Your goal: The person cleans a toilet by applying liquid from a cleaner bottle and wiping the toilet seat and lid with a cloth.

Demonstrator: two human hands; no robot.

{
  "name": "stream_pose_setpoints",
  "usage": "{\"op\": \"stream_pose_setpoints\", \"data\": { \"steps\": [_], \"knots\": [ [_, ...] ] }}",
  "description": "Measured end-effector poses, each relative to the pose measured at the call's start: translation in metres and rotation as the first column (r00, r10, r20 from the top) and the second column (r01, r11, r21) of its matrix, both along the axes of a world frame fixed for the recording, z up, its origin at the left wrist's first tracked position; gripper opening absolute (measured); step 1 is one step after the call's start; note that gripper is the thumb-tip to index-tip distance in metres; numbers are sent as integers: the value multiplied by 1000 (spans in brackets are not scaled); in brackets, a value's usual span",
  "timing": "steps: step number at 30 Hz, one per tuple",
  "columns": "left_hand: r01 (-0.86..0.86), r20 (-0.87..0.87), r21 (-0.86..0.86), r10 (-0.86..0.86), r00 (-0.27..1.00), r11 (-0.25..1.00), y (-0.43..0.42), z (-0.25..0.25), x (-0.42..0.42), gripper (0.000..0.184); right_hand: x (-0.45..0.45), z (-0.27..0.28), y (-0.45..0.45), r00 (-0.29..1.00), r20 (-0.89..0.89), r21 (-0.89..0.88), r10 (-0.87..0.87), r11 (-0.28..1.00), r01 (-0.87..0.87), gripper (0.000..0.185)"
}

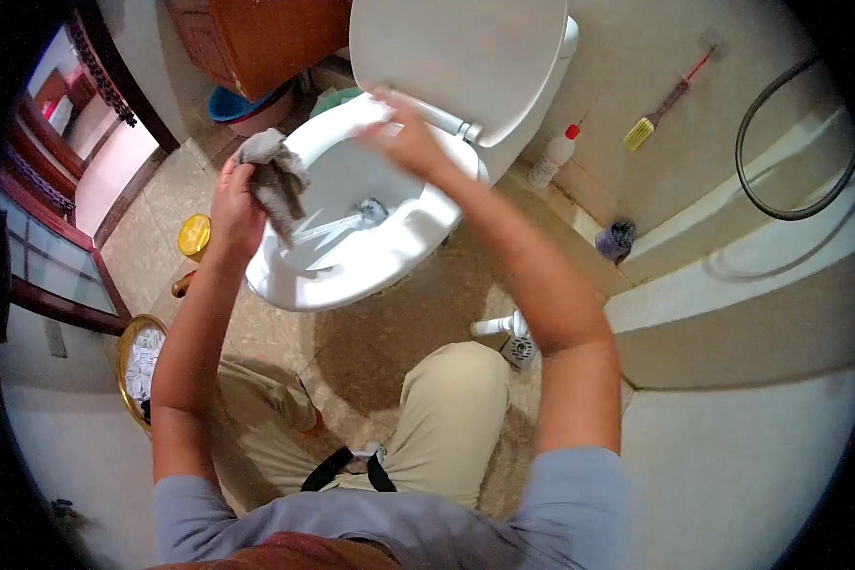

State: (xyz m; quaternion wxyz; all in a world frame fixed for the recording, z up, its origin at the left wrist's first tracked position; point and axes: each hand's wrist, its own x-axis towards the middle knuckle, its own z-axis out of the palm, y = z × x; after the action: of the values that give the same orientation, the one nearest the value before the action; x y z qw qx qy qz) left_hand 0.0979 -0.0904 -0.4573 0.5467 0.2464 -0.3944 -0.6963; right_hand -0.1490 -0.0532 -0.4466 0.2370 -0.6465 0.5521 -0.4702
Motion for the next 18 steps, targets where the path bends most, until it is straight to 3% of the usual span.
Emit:
{"op": "stream_pose_setpoints", "data": {
  "steps": [2, 3, 4, 6, 8, 9, 10, 11, 12, 13, 14, 15, 16, 17, 18],
  "knots": [
    [93, 14, 4, -93, 996, 996, 7, -14, -15, 32, 64, -17, 24, 941, 302, 291, 151, 925, -242, 80],
    [177, 44, 69, -181, 983, 982, 15, -16, -21, 35, 80, -27, 27, 878, 425, 212, 221, 919, -334, 79],
    [254, 66, 134, -264, 962, 958, 20, -17, -25, 38, 88, -42, 20, 927, 306, 128, 215, 956, -264, 71],
    [326, 233, 30, -324, 917, 945, 26, -18, -22, 44, 85, -57, 15, 887, 461, 162, 33, 979, -121, 54],
    [372, 484, -106, -279, 829, 922, 30, -15, -15, 49, 60, -76, -2, 886, 463, 76, 25, 995, -68, 31],
    [386, 629, -193, -188, 755, 902, 34, -14, -8, 51, 52, -52, 4, 943, 317, 94, -105, 992, 79, 29],
    [412, 745, -274, -79, 662, 869, 37, -12, 0, 53, 22, -67, -16, 983, 88, -111, -164, 979, 173, 33],
    [477, 800, -396, 40, 598, 785, 37, -9, 10, 47, -1, -46, -17, 987, 102, -236, -122, 961, 143, 30],
    [514, 833, -379, 43, 551, 769, 40, -1, 19, 45, -27, -31, -25, 959, -64, -385, -276, 893, 232, 23],
    [551, 863, -362, 47, 504, 752, 43, 8, 27, 42, -57, -5, -26, 842, -302, -468, -448, 839, 278, 18],
    [586, 890, -338, 48, 453, 736, 49, 16, 33, 40, -92, 9, -37, 594, -443, -720, -672, 661, 211, 18],
    [584, 885, -376, 92, 457, 719, 61, 24, 40, 37, -117, 31, -39, 440, -485, -766, -756, 610, 204, 39],
    [581, 880, -409, 135, 456, 704, 71, 30, 47, 34, -136, 51, -40, 156, -495, -854, -855, 511, 94, 24],
    [575, 877, -435, 180, 447, 693, 77, 30, 54, 33, -150, 57, -40, -47, -537, -834, -842, 522, 179, 29],
    [569, 875, -454, 222, 430, 686, 81, 30, 65, 32, -167, 56, -41, -120, -562, -826, -818, 548, 130, 31]
  ]
}}
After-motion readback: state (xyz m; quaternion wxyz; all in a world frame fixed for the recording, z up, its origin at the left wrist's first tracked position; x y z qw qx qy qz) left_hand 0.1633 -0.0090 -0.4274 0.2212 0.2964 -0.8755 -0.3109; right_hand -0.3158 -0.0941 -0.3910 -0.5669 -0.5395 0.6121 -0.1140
